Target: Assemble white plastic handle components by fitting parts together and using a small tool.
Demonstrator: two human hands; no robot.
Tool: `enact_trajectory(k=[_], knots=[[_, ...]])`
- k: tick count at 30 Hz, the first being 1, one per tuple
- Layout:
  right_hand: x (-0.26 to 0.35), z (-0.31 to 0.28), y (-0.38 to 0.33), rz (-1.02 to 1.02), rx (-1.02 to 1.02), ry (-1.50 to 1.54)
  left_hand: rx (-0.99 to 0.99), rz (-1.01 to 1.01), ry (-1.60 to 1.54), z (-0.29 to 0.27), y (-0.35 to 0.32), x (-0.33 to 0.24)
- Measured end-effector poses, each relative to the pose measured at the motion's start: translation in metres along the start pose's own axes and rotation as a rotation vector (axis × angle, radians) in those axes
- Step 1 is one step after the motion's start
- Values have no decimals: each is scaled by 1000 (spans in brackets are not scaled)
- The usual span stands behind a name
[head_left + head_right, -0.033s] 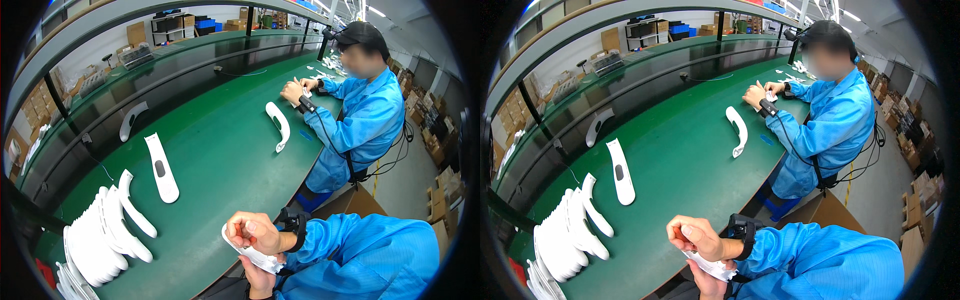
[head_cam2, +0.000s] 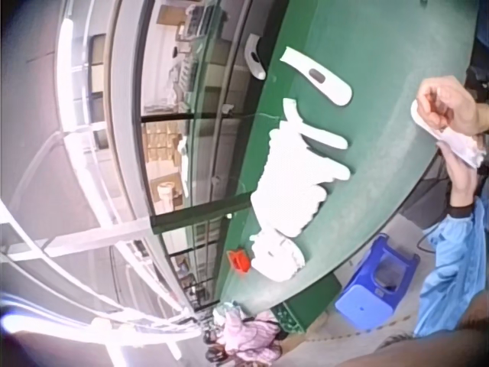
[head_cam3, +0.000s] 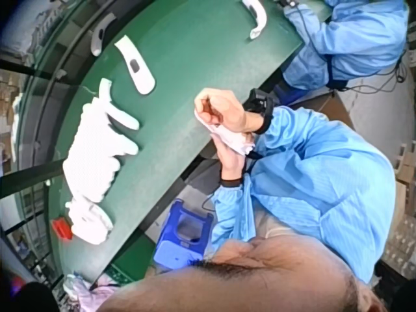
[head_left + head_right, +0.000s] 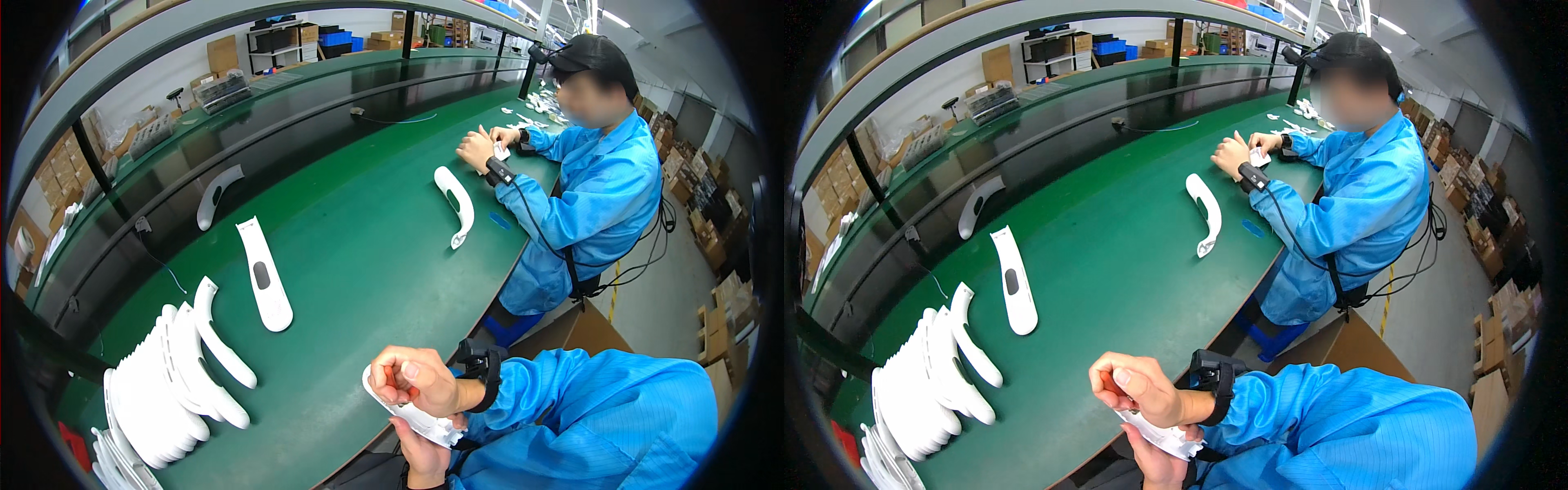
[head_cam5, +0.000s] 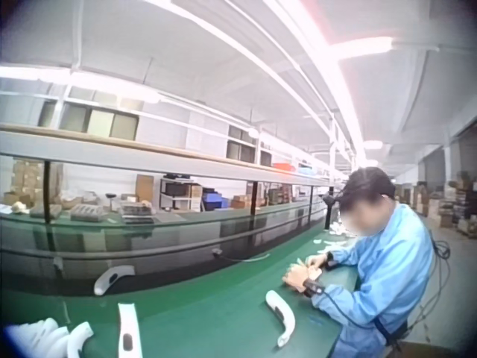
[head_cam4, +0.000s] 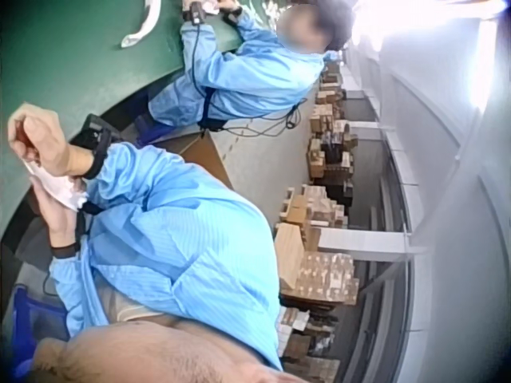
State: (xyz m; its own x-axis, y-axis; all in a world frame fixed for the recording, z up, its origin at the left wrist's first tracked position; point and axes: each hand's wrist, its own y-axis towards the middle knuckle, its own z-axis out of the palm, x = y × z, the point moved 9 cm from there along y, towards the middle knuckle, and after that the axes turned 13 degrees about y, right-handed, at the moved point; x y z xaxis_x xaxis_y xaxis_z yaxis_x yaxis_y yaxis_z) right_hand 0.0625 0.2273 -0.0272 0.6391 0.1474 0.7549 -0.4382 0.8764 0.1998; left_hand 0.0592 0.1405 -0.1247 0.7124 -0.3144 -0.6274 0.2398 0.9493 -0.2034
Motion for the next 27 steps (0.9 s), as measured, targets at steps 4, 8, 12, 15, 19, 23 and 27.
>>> enact_trajectory(k=[4,8,12,15,19,23,27], knots=[[4,2,1,-9,-2,-6,11,12,-32,-3,2,2],[3,-3,6,-20,13,-17,48,44,-25,-3,8,4],[5,-3,5,-24,22,-59,-15,2,-48,-3,7,4],[6,-2,5,-18,19,-91,40,26,-36,-2,9,5],[7,-4,5,-61,47,-166,0,12,-105,-1,12,5],[13,20,7,-184,166,-319,18,54,-2,0,7,-1],[16,19,7,-267,182,-367,5,63,3,0,12,0]])
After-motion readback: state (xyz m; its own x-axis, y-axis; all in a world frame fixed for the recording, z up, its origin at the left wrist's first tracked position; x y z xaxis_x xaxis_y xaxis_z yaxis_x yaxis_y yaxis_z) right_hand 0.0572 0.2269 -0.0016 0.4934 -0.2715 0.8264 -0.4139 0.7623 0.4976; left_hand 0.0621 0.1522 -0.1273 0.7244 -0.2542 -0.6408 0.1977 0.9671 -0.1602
